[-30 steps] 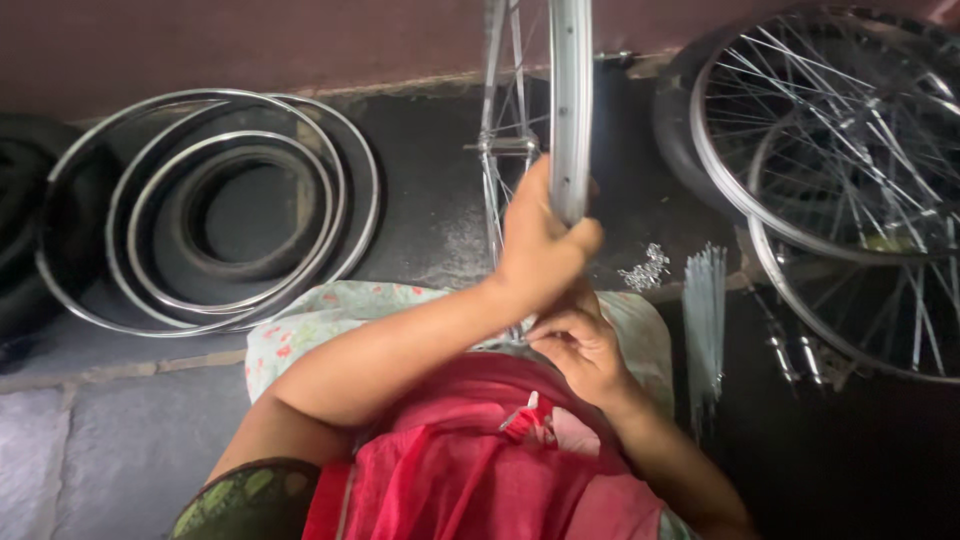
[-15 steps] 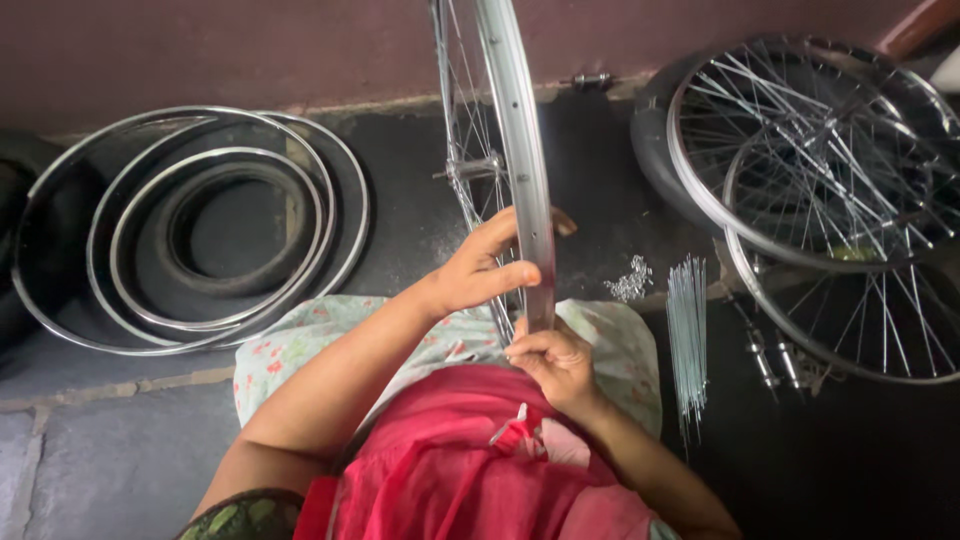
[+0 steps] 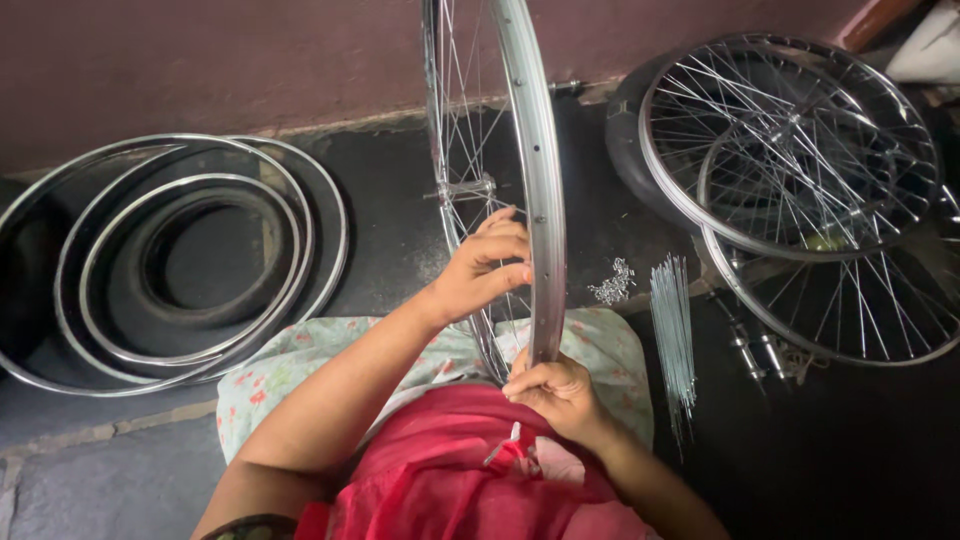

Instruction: The person laces a bicycle wheel by inserting spokes through the rim and hub, then securing them with nipples. The person repeats this process for multiple spokes around the wheel.

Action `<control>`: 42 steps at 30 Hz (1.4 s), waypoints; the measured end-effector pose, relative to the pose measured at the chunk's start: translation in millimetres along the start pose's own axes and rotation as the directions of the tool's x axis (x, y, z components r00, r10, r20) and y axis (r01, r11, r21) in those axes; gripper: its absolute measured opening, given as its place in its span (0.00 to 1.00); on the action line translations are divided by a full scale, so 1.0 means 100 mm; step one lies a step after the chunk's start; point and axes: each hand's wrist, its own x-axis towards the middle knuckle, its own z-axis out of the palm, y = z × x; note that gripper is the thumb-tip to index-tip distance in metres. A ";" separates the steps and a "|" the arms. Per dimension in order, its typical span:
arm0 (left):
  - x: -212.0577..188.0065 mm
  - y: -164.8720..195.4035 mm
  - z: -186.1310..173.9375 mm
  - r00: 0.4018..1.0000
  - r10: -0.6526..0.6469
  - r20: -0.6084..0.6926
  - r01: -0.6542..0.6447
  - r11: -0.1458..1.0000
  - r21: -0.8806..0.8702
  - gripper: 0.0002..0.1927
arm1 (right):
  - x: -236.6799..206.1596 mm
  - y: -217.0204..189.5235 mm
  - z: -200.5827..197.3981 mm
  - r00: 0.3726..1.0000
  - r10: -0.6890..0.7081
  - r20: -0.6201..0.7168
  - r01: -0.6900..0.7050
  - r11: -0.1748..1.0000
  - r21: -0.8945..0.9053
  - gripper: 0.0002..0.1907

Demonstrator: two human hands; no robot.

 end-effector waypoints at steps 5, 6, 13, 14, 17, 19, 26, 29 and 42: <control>0.05 -0.09 0.02 1.000 -0.031 -0.004 0.030 0.994 -0.103 0.08 | 0.04 -0.07 -0.07 0.997 0.072 0.040 -0.076 0.993 0.086 0.07; 0.09 -0.11 0.04 0.999 -0.033 -0.017 0.030 0.987 -0.156 0.08 | 0.07 -0.11 -0.13 0.996 0.050 0.071 -0.049 0.999 -0.022 0.07; 0.13 -0.23 0.18 0.992 -0.109 -0.068 0.067 0.890 -0.452 0.08 | 0.19 -0.86 -0.49 0.952 -0.086 -0.293 -0.108 0.803 -0.586 0.10; 0.14 -0.25 0.19 0.994 -0.085 -0.071 0.047 0.904 -0.424 0.08 | 0.27 -0.92 -0.48 0.933 -0.163 -0.321 -0.085 0.765 -0.638 0.10; 0.15 -0.26 0.24 0.993 -0.085 -0.078 0.046 0.910 -0.412 0.07 | 0.48 -1.06 -0.39 0.889 -0.330 -0.318 -0.037 0.640 -0.767 0.10; 0.15 -0.24 0.27 0.983 -0.166 -0.076 0.107 0.861 -0.497 0.07 | 0.64 -1.08 -0.30 0.865 -0.401 -0.301 -0.007 0.591 -0.806 0.10; 0.15 -0.13 0.27 0.984 -0.149 -0.100 0.078 0.857 -0.510 0.07 | 0.87 -1.09 -0.11 0.831 -0.470 -0.296 0.014 0.550 -0.835 0.11; 0.16 -0.11 0.25 0.987 -0.123 -0.108 0.061 0.889 -0.453 0.07 | 0.88 -1.06 -0.06 0.826 -0.470 -0.311 0.016 0.571 -0.821 0.11; 0.13 -0.12 0.21 0.987 -0.085 -0.138 0.034 0.942 -0.335 0.05 | 0.97 -1.10 -0.03 0.852 -0.505 -0.137 0.098 0.411 -0.906 0.12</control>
